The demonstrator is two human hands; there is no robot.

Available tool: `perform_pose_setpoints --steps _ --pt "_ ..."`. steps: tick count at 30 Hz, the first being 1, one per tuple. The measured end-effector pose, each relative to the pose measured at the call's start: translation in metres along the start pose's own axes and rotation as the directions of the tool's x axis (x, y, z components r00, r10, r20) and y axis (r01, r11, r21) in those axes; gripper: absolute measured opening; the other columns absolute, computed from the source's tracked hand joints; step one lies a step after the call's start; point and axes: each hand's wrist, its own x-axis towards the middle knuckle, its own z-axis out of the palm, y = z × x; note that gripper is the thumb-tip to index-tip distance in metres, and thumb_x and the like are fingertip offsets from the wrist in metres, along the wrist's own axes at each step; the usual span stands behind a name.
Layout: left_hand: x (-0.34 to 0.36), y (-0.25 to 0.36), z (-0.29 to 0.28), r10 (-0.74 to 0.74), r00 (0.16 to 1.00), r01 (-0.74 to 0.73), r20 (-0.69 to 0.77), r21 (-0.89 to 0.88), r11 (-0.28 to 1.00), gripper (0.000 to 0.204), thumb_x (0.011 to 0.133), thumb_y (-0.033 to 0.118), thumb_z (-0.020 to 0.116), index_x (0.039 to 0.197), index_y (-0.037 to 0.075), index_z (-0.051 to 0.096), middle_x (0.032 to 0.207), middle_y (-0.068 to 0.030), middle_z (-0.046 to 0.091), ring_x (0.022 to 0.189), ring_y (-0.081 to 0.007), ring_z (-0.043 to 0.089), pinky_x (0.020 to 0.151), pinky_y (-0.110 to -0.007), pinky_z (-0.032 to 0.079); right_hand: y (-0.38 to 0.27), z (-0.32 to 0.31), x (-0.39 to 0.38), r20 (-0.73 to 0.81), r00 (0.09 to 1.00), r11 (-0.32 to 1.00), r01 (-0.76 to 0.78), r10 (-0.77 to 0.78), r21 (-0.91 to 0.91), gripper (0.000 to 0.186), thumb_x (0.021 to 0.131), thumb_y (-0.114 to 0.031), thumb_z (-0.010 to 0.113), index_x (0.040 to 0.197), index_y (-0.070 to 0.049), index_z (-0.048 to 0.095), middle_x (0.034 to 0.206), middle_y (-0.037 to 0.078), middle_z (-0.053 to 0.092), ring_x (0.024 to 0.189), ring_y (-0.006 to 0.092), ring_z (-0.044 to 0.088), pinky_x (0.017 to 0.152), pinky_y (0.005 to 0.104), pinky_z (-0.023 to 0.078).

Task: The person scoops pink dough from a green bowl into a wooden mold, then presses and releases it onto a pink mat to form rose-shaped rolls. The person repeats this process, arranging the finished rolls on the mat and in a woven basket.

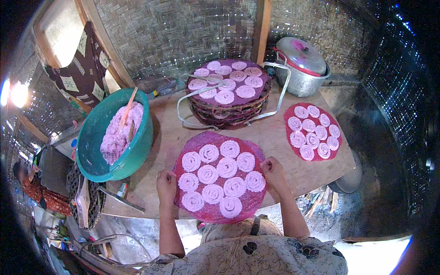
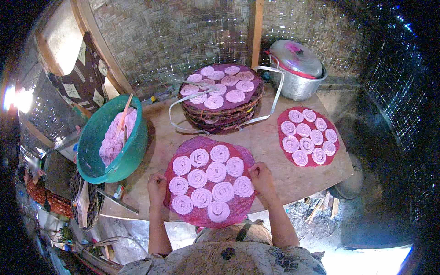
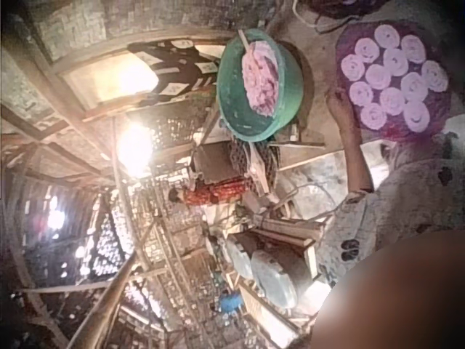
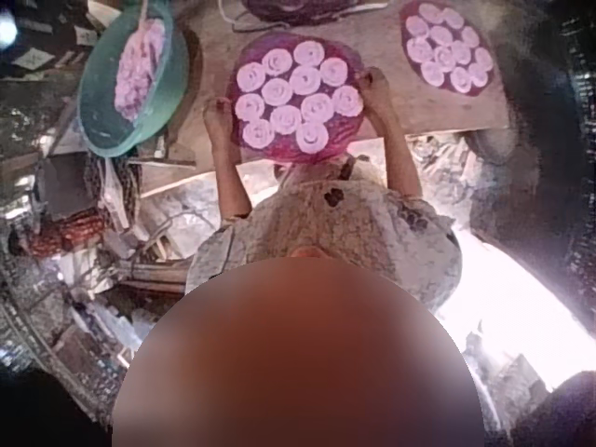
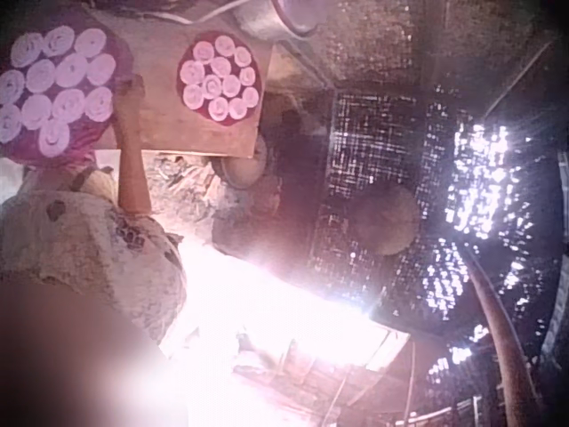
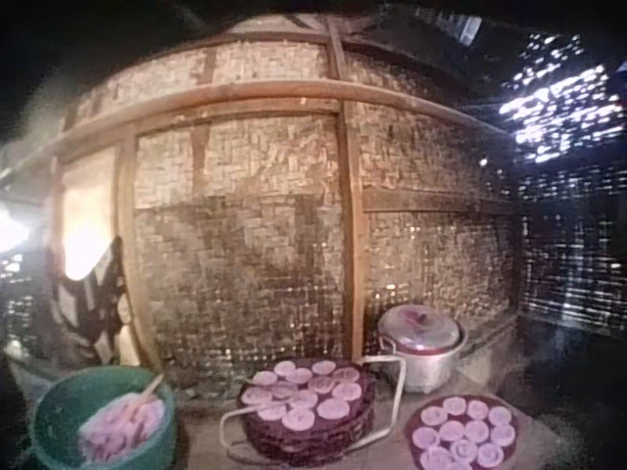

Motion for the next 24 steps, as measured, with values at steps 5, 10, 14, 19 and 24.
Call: perform_pose_setpoints --steps 5,10,14,19,24 --pt "-0.005 -0.003 0.006 -0.151 0.989 0.148 0.0 -0.189 0.971 0.008 0.087 0.005 0.059 0.092 -0.001 0.057 0.076 -0.0077 0.062 0.068 -0.0125 0.057 0.062 -0.028 0.046 0.024 0.007 0.009 0.176 0.962 0.93 -0.249 0.207 0.271 0.009 0.088 -0.013 0.061 0.088 -0.005 0.059 0.082 0.005 0.061 0.075 0.0132 0.055 0.066 0.031 0.046" --pt "-0.007 -0.024 0.016 -0.201 0.98 0.198 0.015 -0.262 0.945 0.022 0.092 0.02 0.058 0.093 -0.002 0.063 0.071 -0.0046 0.062 0.064 -0.0108 0.054 0.061 -0.027 0.045 0.036 0.005 0.017 0.259 0.936 0.798 -0.34 0.238 0.497 0.013 0.09 -0.012 0.06 0.093 0.0 0.06 0.081 0.007 0.062 0.072 0.0147 0.058 0.064 0.0299 0.049" --pt "-0.014 -0.013 0.001 -0.435 0.868 0.489 0.239 -0.263 0.832 0.032 0.093 0.027 0.058 0.093 -0.004 0.067 0.072 -0.0003 0.062 0.063 -0.0093 0.054 0.058 -0.025 0.045 0.032 0.002 0.019 0.406 0.878 0.688 -0.458 0.252 0.563 0.02 0.089 -0.01 0.06 0.101 0.006 0.062 0.084 0.009 0.065 0.071 0.0144 0.06 0.062 0.0278 0.049" --pt "-0.019 -0.007 0.004 -0.265 0.96 0.278 0.087 -0.362 0.89 0.024 0.091 0.017 0.061 0.101 -0.004 0.063 0.074 -0.0044 0.065 0.069 -0.0116 0.059 0.063 -0.026 0.048 0.05 0.014 0.022 0.336 0.921 0.79 -0.351 0.195 0.503 0.025 0.088 -0.011 0.062 0.106 0.007 0.063 0.087 0.01 0.067 0.072 0.0139 0.06 0.065 0.0269 0.049" --pt "-0.023 0.011 0.003 -0.082 0.995 0.075 -0.057 -0.125 0.989 0.027 0.085 0.009 0.064 0.109 -0.001 0.058 0.083 -0.0153 0.067 0.077 -0.0225 0.065 0.068 -0.034 0.05 0.057 0.019 0.024 0.312 0.933 0.802 -0.323 0.18 0.502 0.018 0.09 -0.004 0.057 0.103 0.008 0.063 0.083 0.009 0.066 0.067 0.0143 0.061 0.06 0.0282 0.05"
